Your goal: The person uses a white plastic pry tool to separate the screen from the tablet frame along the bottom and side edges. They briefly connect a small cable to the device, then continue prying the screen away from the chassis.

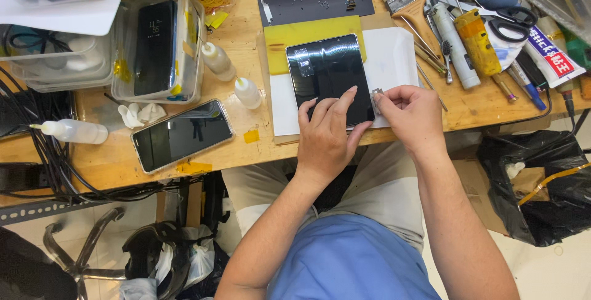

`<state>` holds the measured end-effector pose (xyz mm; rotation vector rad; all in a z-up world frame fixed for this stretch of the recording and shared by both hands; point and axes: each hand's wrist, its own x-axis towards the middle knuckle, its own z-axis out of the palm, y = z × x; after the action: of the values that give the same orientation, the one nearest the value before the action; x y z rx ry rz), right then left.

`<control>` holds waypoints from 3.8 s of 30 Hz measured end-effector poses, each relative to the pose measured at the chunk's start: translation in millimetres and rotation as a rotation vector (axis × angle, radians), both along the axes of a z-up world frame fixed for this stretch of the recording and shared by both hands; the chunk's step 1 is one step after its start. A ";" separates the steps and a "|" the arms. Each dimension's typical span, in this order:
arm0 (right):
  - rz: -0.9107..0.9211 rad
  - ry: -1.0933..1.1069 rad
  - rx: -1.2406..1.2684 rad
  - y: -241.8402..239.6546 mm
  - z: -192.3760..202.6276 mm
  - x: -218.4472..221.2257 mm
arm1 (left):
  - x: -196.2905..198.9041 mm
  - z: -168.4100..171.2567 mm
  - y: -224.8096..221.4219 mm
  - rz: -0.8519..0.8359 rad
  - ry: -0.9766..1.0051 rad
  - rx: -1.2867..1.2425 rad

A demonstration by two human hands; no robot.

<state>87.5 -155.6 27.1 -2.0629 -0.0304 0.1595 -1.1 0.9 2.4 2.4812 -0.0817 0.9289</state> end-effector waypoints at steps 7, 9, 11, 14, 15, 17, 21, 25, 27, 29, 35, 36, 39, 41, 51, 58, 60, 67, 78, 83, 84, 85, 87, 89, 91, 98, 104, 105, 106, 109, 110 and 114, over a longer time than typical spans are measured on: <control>0.012 -0.004 0.007 -2.3 -1.1 1.3 | 0.0 -0.1 0.4 -0.010 0.007 -0.014; 0.018 0.000 -0.010 -0.8 4.9 -0.6 | 0.2 -0.8 0.1 -0.004 0.003 -0.007; 0.020 -0.003 -0.003 -1.4 3.5 -1.0 | 0.1 -0.6 0.5 -0.008 0.003 -0.007; 0.027 0.001 0.003 -2.2 4.0 -1.5 | 0.1 0.2 0.4 -0.010 0.000 -0.008; 0.034 0.006 0.000 -2.3 4.7 -1.2 | 0.5 0.7 0.3 -0.008 -0.005 -0.010; 0.035 0.007 -0.002 -3.5 0.3 0.7 | 0.9 0.3 0.3 -0.008 -0.006 -0.010; 0.035 0.009 -0.019 -3.1 1.3 0.0 | 1.0 -2.7 -0.2 -0.005 -0.006 -0.009; 0.057 0.001 -0.022 -4.7 -1.6 -0.5 | 0.5 -1.3 -0.6 0.000 -0.002 -0.009; 0.049 -0.022 -0.064 -5.1 -1.9 -0.3 | -0.1 -0.8 -0.8 -0.002 0.003 -0.009; 0.049 -0.017 -0.059 -6.3 -5.8 0.7 | 0.1 0.1 -0.5 -0.004 0.003 -0.008; 0.050 -0.017 -0.049 -8.5 -1.2 0.5 | 0.4 -4.0 -0.9 -0.001 0.000 -0.016; 0.043 -0.017 -0.037 -8.4 4.5 -0.4 | 0.6 -3.5 -0.6 -0.004 -0.004 -0.021; -0.082 -0.115 0.040 -24.2 7.3 17.1 | 0.2 -1.9 0.5 0.006 -0.041 0.006; -0.100 -0.165 0.136 -21.4 6.5 51.0 | 0.9 1.4 1.7 0.001 -0.061 0.007; -0.272 -0.292 0.016 61.1 42.8 272.8 | -1.9 17.7 -1.2 -0.053 -0.018 -0.054; -0.288 -0.256 -0.032 95.9 46.9 364.4 | 1.4 24.7 -0.3 -0.049 0.002 -0.097; -0.191 -0.329 -0.096 100.4 50.6 363.7 | 0.3 26.5 -1.0 -0.063 -0.007 -0.114; -0.027 -0.692 -0.224 83.5 7.4 396.1 | -6.7 40.9 5.0 -0.108 -0.024 -0.146; 0.415 -0.647 -0.476 -86.9 29.7 65.9 | -14.2 42.7 37.8 0.296 0.278 -0.375; 0.206 -0.455 -0.492 -118.7 -23.7 1.7 | -2.9 42.5 32.9 0.392 0.386 -0.395; 0.140 -0.467 -0.440 -119.9 -27.2 -5.7 | -1.1 41.9 32.5 0.414 0.408 -0.410; 0.140 -0.459 -0.443 -119.8 -27.7 -4.6 | 0.1 38.9 31.7 0.412 0.416 -0.411; 0.144 -0.461 -0.453 -117.9 -27.3 0.0 | 4.1 34.9 31.6 0.447 0.414 -0.403; 0.151 -0.404 -0.503 -123.1 -33.6 9.4 | 8.1 27.0 34.9 0.466 0.456 -0.408; 0.158 -0.351 -0.551 -125.6 -35.8 16.8 | 11.8 20.0 39.5 0.486 0.495 -0.413; 0.103 -0.336 -0.395 -132.0 -31.7 17.5 | 22.6 43.0 28.4 0.392 0.388 -0.806; -0.161 -0.353 0.466 -122.9 -34.0 12.4 | 29.0 50.2 30.0 0.333 0.277 -0.889; -0.282 -0.294 0.673 -121.4 -34.7 14.4 | 30.9 55.3 35.8 0.299 0.251 -0.792; -0.279 -0.298 0.675 -127.9 -38.2 16.9 | 44.2 62.8 49.0 0.299 0.246 -0.791; -0.312 -0.424 0.896 -137.6 -40.3 9.7 | 75.3 80.8 82.3 -0.031 0.191 -0.572; -0.353 -0.400 0.945 -134.5 -31.7 3.9 | 87.3 87.8 88.8 -0.159 0.322 -0.519; -0.636 -0.043 1.096 -112.7 -14.5 -14.4 | 129.3 78.1 108.9 -0.302 0.618 -0.367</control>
<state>73.1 -268.3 12.6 -0.9079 0.4192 -0.2556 128.2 109.7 80.5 2.2156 -0.0679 0.0255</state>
